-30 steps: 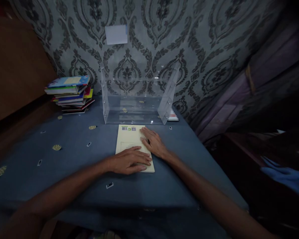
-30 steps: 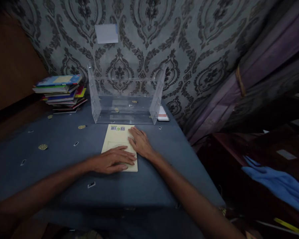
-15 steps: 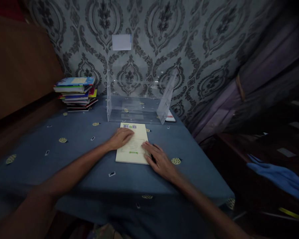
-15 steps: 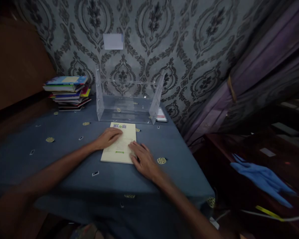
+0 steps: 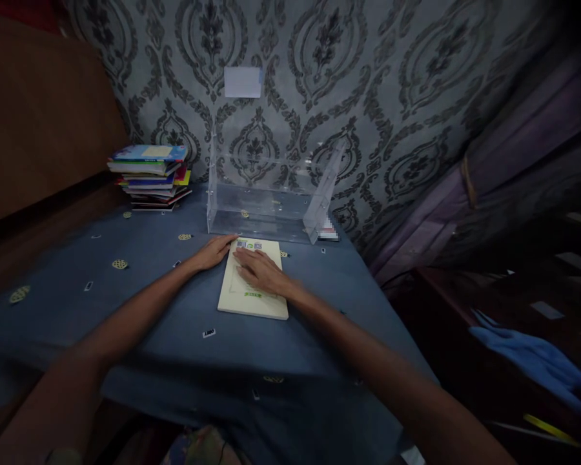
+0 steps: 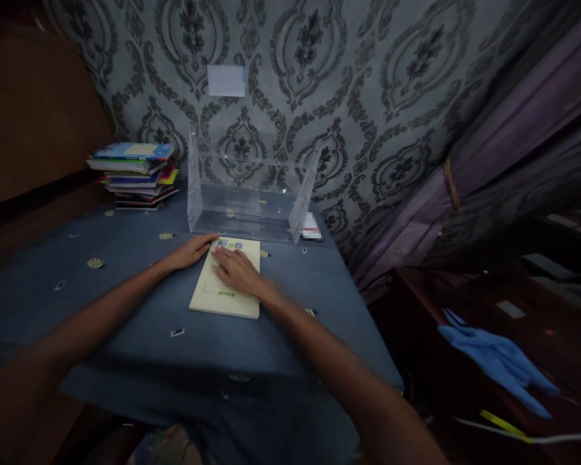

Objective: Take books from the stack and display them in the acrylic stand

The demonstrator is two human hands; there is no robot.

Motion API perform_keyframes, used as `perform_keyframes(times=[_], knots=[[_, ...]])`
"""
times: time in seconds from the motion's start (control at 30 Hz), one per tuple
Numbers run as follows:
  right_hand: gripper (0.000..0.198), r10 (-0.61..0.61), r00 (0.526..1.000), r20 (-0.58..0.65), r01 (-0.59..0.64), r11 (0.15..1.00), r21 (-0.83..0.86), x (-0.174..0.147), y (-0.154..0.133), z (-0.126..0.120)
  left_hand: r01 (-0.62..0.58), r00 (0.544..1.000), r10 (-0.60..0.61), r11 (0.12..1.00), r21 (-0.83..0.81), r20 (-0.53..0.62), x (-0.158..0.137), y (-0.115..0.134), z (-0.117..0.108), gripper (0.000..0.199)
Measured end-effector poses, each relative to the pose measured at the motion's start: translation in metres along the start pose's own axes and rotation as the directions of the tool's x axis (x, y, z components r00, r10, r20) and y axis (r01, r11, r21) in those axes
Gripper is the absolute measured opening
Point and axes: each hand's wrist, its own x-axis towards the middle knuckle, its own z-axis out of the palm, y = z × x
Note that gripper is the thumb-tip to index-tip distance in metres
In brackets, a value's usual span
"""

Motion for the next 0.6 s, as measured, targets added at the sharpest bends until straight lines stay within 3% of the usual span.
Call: perform_keyframes(times=[0.17, 0.43, 0.6], knots=[[0.045, -0.09, 0.994, 0.069, 0.091, 0.996, -0.015, 0.007, -0.021, 0.007, -0.001, 1.0, 0.001, 1.0, -0.025, -0.014, 0.0, -0.006, 0.001, 0.049], [0.044, -0.288, 0.946, 0.151, 0.287, 0.957, 0.032, -0.035, -0.061, 0.013, 0.017, 1.0, -0.018, 1.0, -0.02, -0.011, 0.0, -0.001, -0.001, 0.048], [0.043, -0.276, 0.95, 0.144, 0.283, 0.959, -0.032, -0.051, -0.073, 0.022, 0.01, 1.0, -0.01, 0.999, 0.037, -0.011, 0.0, 0.004, -0.002, 0.049]])
